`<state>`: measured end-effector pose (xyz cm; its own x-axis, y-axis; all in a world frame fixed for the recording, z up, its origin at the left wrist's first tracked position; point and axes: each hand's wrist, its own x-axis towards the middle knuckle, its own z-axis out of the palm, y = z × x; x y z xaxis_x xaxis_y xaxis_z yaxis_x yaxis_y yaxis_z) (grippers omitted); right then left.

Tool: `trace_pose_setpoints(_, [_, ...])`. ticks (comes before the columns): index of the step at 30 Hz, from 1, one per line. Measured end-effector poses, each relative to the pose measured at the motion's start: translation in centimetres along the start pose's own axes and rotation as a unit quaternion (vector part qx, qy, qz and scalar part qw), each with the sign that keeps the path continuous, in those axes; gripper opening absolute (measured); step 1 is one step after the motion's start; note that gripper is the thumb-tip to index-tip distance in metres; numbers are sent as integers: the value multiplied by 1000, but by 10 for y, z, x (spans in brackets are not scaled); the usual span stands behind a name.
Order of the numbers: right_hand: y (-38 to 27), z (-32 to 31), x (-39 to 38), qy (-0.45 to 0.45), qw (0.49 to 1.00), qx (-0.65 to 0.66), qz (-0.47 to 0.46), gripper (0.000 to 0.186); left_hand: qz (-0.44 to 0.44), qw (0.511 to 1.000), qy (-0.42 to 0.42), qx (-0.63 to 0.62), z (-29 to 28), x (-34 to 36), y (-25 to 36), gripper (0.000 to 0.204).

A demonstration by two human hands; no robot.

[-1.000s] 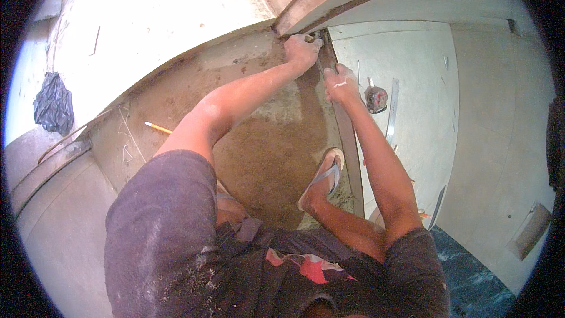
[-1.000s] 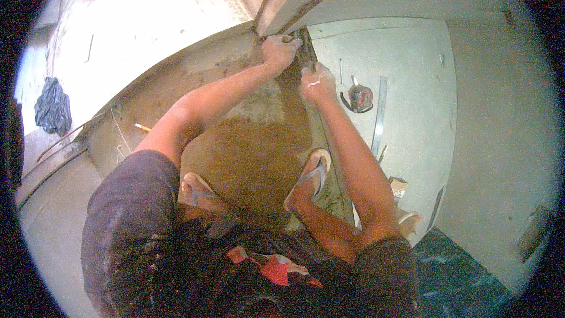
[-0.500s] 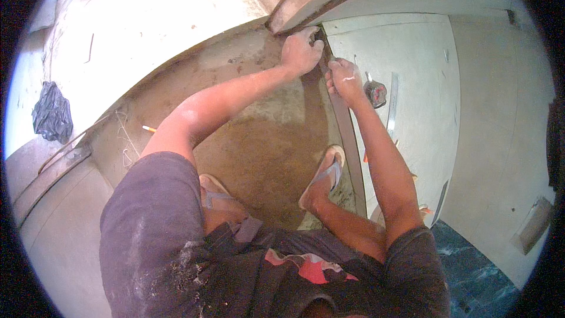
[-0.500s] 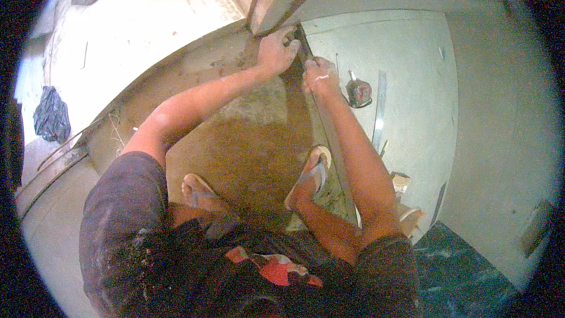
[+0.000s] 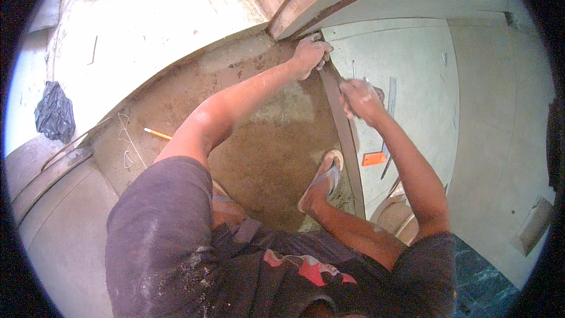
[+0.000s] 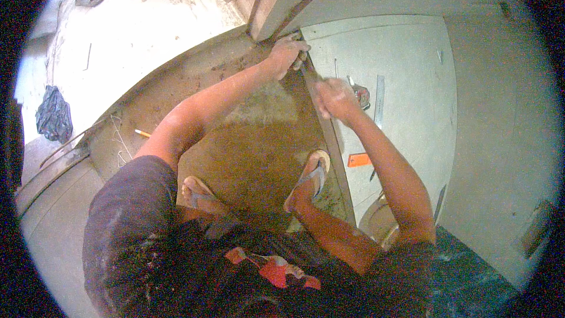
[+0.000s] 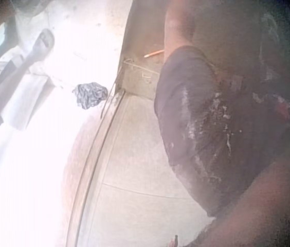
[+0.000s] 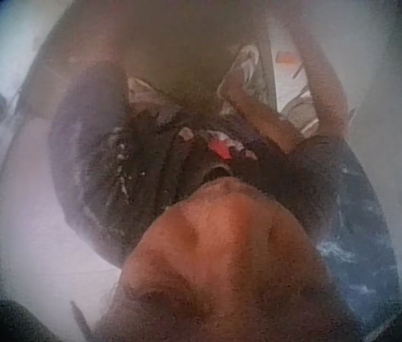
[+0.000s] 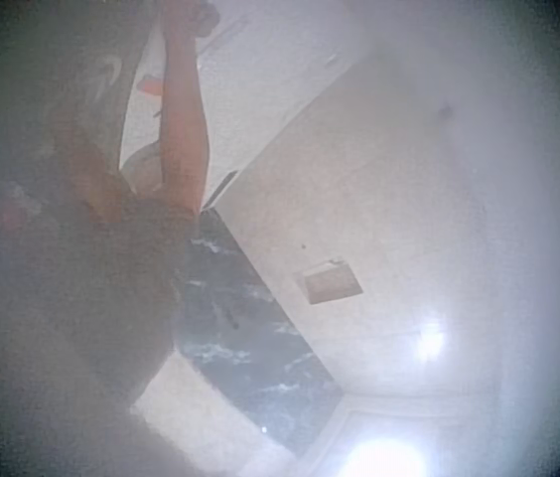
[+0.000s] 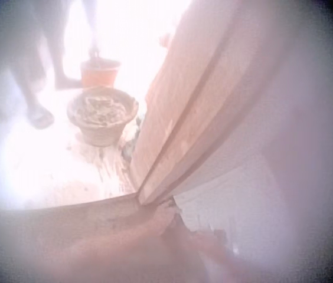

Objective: The person mixes mortar in a bucket with a trowel, picks up a small amount by hand and with the tool, and then applies and smooths the mortar into a gap in the floor at the base of a wall.

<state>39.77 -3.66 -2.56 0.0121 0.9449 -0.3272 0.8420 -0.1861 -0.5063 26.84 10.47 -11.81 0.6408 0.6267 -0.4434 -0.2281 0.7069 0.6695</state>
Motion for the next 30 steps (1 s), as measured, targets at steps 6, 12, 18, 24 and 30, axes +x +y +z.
trace_pose_setpoints(6, [-35,-54,-118,-99,974,85,183,31,-50,983,-30,-172,-7,7,-7,5])
trace_pose_setpoints(12, [-24,-29,-219,8,836,320,446,34,-55,968,-85,-229,-19,12,-17,4])
trace_pose_setpoints(18, [-20,9,-238,40,794,432,425,30,-41,968,-95,-229,-9,11,-16,2])
trace_pose_setpoints(24, [-10,13,-235,54,789,488,370,29,-5,975,-31,-221,6,10,-30,2])
trace_pose_setpoints(30, [-3,13,-238,62,780,509,358,29,-18,982,-70,-172,1,10,-33,3])
